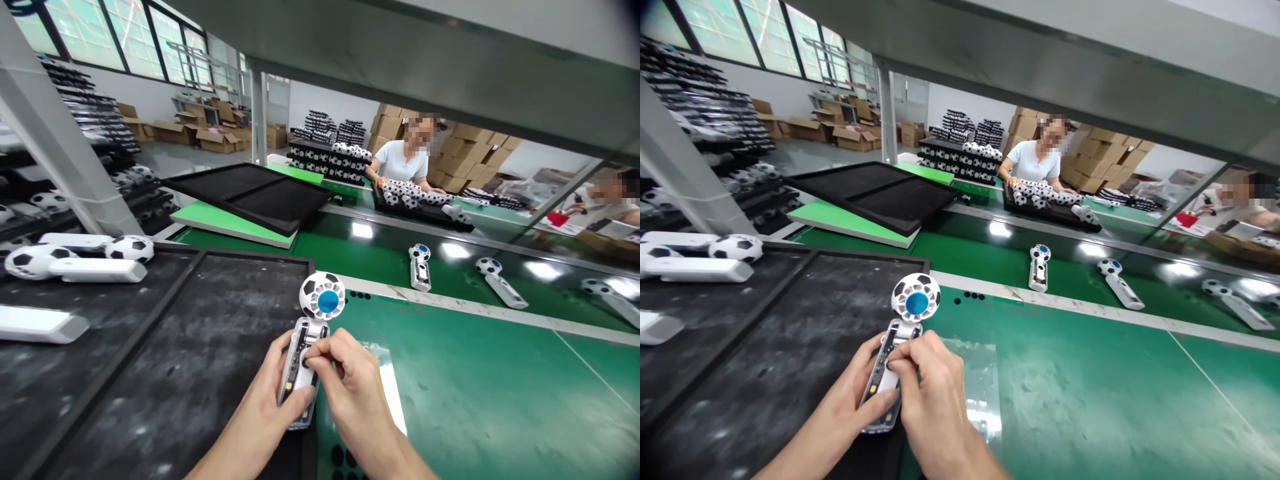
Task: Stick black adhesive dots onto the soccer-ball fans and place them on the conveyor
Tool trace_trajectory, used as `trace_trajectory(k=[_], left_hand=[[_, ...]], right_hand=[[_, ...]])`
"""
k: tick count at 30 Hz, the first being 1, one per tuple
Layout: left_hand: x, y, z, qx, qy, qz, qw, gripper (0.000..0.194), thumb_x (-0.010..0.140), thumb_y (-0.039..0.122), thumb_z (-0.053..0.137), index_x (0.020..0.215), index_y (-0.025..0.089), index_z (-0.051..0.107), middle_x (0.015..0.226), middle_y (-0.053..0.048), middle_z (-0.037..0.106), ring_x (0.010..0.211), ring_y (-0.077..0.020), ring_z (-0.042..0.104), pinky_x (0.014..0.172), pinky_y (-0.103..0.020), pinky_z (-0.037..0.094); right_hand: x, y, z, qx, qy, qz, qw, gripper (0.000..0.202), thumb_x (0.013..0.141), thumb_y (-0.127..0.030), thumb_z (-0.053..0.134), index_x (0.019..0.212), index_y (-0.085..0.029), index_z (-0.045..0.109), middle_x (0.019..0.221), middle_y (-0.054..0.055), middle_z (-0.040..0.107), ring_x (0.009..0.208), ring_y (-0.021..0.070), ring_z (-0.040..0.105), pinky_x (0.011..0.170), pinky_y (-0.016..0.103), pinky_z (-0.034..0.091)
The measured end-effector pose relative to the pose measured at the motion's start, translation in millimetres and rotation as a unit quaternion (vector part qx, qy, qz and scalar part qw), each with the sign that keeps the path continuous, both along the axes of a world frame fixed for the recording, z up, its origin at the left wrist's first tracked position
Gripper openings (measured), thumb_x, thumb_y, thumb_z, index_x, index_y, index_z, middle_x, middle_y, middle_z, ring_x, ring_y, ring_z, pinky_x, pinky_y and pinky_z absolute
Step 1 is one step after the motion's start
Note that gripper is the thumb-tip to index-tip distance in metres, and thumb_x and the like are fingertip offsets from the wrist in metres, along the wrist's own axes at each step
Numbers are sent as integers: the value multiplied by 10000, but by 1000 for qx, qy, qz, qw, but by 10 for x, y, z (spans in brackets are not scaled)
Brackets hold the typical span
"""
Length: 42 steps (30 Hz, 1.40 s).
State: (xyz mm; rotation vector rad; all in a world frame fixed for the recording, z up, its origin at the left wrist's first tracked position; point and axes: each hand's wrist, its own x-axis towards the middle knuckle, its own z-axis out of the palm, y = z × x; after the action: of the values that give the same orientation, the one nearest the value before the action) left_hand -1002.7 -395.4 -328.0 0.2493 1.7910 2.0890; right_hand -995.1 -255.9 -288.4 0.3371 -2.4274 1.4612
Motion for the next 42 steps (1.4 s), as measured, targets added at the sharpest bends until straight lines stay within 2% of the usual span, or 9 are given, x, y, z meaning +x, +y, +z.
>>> trace_trajectory(k=[12,22,28,33,37,42], left_hand=[[7,9,25,10,7,1,1000,563,820,298,541,1308,245,265,1382,-99,432,1271,-277,400,1056,-395,309],[29,9,46,23,17,3,1000,544,818,287,557,1300,248,308,1372,-79,454,1252,-255,421,1050,-360,310],[24,22,37,39,-2,15,999,543,841,406,541,1285,230,283,1351,-101,473,1231,-259,448,1023,-355,338],[2,46,28,22,-16,52,998,477,844,446,531,1226,225,350,1258,-80,559,1169,-252,508,954,-328,396],[8,55,7,19,-8,66,998,465,831,442,557,1203,215,394,1250,-77,571,1164,-251,517,943,-306,408],[4,61,53,51,-8,62,997,497,830,452,551,1212,196,362,1230,-93,582,1148,-244,534,943,-312,428]], right_hand=[[20,-51,-47,20,18,-15,1000,182,851,-93,439,728,-209,505,712,-16,518,653,118,501,594,237,389],[21,-34,-62,30,16,-8,999,184,864,-107,441,731,-208,519,705,-17,521,632,114,506,584,229,406],[67,-22,-159,24,106,-2,994,269,889,-77,399,940,-226,617,865,38,517,790,143,581,661,245,485],[114,7,-260,32,148,22,988,455,870,-11,370,1148,-300,585,974,62,512,897,163,583,739,284,516],[138,65,-346,45,155,37,986,559,858,5,333,1243,-349,532,1035,75,507,940,184,572,781,335,519],[191,16,-404,22,115,24,993,541,888,-51,288,1284,-348,507,1150,91,464,970,194,545,810,353,505]])
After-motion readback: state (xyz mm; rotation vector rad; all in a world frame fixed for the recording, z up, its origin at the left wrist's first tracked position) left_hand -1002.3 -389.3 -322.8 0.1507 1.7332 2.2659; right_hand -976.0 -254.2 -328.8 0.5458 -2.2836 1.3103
